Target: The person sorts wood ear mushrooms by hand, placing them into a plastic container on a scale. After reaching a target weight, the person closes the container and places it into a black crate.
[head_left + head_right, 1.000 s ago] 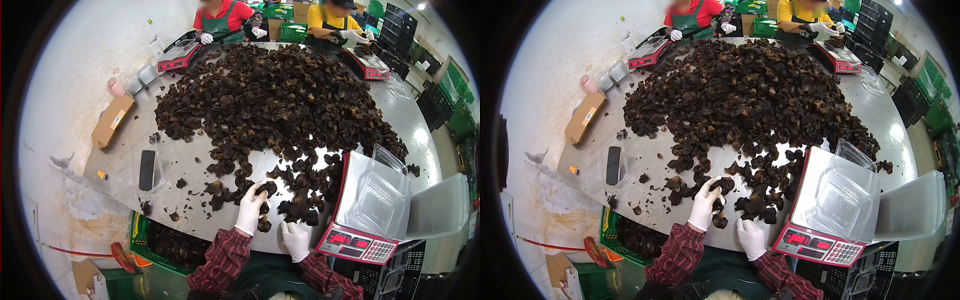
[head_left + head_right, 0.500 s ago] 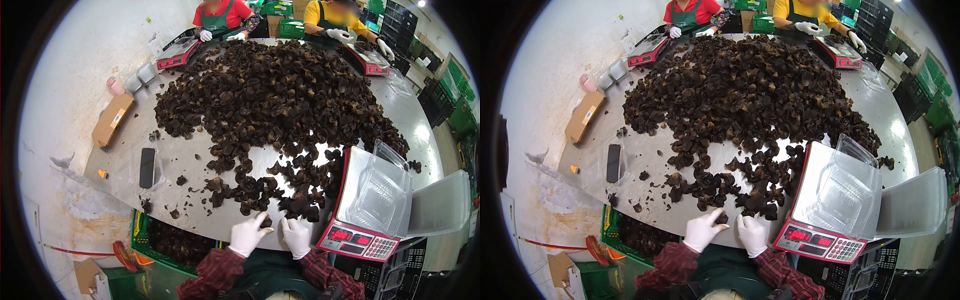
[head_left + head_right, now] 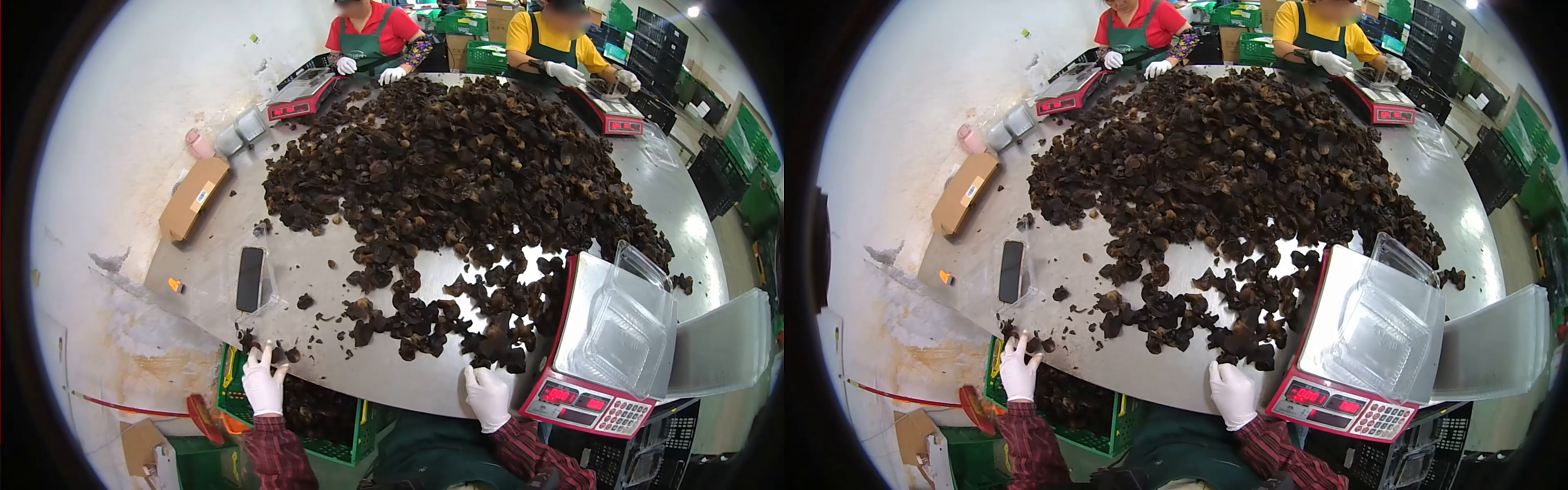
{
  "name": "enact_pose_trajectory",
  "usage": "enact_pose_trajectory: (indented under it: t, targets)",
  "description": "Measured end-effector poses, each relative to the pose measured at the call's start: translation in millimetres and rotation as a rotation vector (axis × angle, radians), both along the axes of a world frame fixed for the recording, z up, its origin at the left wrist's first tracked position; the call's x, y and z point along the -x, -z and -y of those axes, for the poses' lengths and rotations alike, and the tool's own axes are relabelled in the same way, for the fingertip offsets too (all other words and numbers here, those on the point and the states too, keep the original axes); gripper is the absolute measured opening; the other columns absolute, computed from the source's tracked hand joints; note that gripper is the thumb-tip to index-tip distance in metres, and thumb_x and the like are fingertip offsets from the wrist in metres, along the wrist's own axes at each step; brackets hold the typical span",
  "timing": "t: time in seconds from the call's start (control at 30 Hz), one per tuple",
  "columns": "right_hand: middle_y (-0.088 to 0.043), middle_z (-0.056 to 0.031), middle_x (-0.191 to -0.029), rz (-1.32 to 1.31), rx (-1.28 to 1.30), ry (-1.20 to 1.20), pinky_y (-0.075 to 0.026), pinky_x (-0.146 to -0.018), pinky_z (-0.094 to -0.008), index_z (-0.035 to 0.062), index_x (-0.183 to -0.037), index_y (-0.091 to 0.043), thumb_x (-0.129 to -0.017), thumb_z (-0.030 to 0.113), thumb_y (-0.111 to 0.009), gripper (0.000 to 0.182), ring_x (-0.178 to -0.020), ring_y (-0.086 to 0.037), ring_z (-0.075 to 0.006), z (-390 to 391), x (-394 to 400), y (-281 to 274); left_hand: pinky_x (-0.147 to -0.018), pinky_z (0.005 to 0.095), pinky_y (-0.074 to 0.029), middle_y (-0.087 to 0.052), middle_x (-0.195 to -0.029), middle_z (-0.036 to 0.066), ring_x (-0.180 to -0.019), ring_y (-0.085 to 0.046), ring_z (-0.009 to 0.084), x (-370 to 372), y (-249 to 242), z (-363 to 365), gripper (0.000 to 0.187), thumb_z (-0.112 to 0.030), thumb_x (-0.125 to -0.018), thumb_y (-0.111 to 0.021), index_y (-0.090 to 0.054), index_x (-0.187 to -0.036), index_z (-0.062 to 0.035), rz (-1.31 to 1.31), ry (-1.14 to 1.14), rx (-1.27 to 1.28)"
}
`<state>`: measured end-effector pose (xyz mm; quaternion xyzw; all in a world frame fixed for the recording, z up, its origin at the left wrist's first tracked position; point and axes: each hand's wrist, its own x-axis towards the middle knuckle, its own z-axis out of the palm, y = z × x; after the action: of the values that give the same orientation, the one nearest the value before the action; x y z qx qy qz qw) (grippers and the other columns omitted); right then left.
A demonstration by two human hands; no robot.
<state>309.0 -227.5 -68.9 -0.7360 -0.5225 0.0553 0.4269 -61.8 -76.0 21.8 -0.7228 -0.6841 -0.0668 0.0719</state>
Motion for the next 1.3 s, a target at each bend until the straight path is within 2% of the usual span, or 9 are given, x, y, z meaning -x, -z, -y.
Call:
enact_pose_trajectory:
  t: [0.23,0.37,0.57,0.77,0.9,1.03,1.1,1.23,1.3]
  targets:
    - [-0.049,-0.0136,-0.058,-0.001,0.023,-0.003,-0.041,-0.049,-0.0424,0.0049,-0.062,-0.05,-0.089,0.016,-0.065,0.033,-0.052,-0.053,-0.0319,-1.8,1.7,-15.1,-0.113,0.0583,-0.013,-0.037,-0.148,0.017,-0.14,-0.025,0.038,-172.7,27.2,-8.4,0.062,-0.045,-0.079,-0.069,-0.054,-0.135,-0.021,0.285,0.488,0.027]
    - [-0.05,-0.0135,-0.059,0.065,0.012,0.015,-0.042,-0.049,-0.0423,0.0048,-0.063,-0.051,-0.088,0.016,-0.064,0.031,-0.052,-0.053,-0.0321,-1.8,0.8,-18.0,-0.112,0.0625,-0.012,-0.037,-0.148,0.015,-0.138,-0.025,0.0436,-246.1,45.2,12.7,0.063,-0.057,-0.081,-0.062,-0.052,-0.136,-0.027,0.303,0.649,0.112]
    - [-0.05,-0.0134,-0.057,0.032,0.02,0.02,-0.042,-0.048,-0.0418,0.0056,-0.061,-0.05,-0.089,0.019,-0.064,0.034,-0.051,-0.054,-0.032,-4.4,1.7,-19.1,-0.109,0.0638,-0.017,-0.038,-0.148,0.011,-0.136,-0.031,0.0407,-261.2,14.3,12.3,0.059,-0.051,-0.081,-0.065,-0.053,-0.134,-0.0285,0.36,0.924,0.126]
    - [-0.05,-0.0125,-0.055,-0.007,0.04,0.019,-0.041,-0.047,-0.0412,0.0058,-0.06,-0.05,-0.089,0.019,-0.064,0.035,-0.048,-0.052,-0.0303,-2.4,0.9,-21.0,-0.107,0.0652,-0.023,-0.036,-0.147,0.016,-0.134,-0.032,0.0435,-261.0,32.4,-131.5,0.055,-0.053,-0.084,-0.06,-0.053,-0.133,-0.0287,0.269,0.48,-0.115]
    - [-0.049,-0.0123,-0.055,-0.098,0.068,0.035,-0.041,-0.047,-0.0407,0.006,-0.06,-0.051,-0.089,0.019,-0.064,0.035,-0.047,-0.052,-0.0299,-1.0,1.0,-13.6,-0.102,0.0653,-0.031,-0.04,-0.144,0.014,-0.13,-0.036,0.045,-256.4,23.0,-108.2,0.052,-0.05,-0.079,-0.065,-0.059,-0.125,-0.0261,0.113,0.7,0.244]
    - [-0.05,-0.0123,-0.055,-0.166,0.059,0.045,-0.041,-0.047,-0.0401,0.006,-0.059,-0.051,-0.088,0.019,-0.065,0.035,-0.048,-0.052,-0.0297,-2.6,3.6,-13.7,-0.1,0.05,-0.041,-0.052,-0.135,0.012,-0.12,-0.05,0.0392,-264.2,-16.5,-62.5,0.049,-0.045,-0.081,-0.067,-0.061,-0.125,-0.0246,0.246,0.889,0.445]
    - [-0.05,-0.0126,-0.055,-0.171,0.101,0.049,-0.04,-0.047,-0.0402,0.0061,-0.059,-0.051,-0.088,0.02,-0.066,0.035,-0.048,-0.053,-0.0301,-1.8,3.5,-11.7,-0.093,0.0407,-0.047,-0.057,-0.129,0.014,-0.113,-0.056,0.0318,-279.1,-21.1,-81.0,0.045,-0.038,-0.083,-0.067,-0.062,-0.123,-0.0185,0.325,0.99,0.221]
    - [-0.05,-0.0129,-0.056,-0.195,0.106,0.054,-0.04,-0.047,-0.0406,0.0062,-0.059,-0.051,-0.088,0.02,-0.066,0.035,-0.048,-0.053,-0.0306,0.0,4.2,-8.8,-0.106,0.0565,-0.033,-0.038,-0.146,0.018,-0.133,-0.035,0.0402,-323.0,4.8,-150.1,0.054,-0.04,-0.085,-0.064,-0.051,-0.136,-0.0272,0.263,0.664,-0.033]
    - [-0.051,-0.0131,-0.056,-0.202,0.128,0.06,-0.04,-0.047,-0.0407,0.0061,-0.059,-0.051,-0.088,0.021,-0.066,0.036,-0.048,-0.053,-0.0308,-0.4,3.1,-9.2,-0.107,0.0652,-0.025,-0.028,-0.151,0.019,-0.136,-0.024,0.0506,-336.5,13.6,-152.0,0.06,-0.05,-0.083,-0.063,-0.047,-0.139,-0.0334,0.188,0.627,0.282]
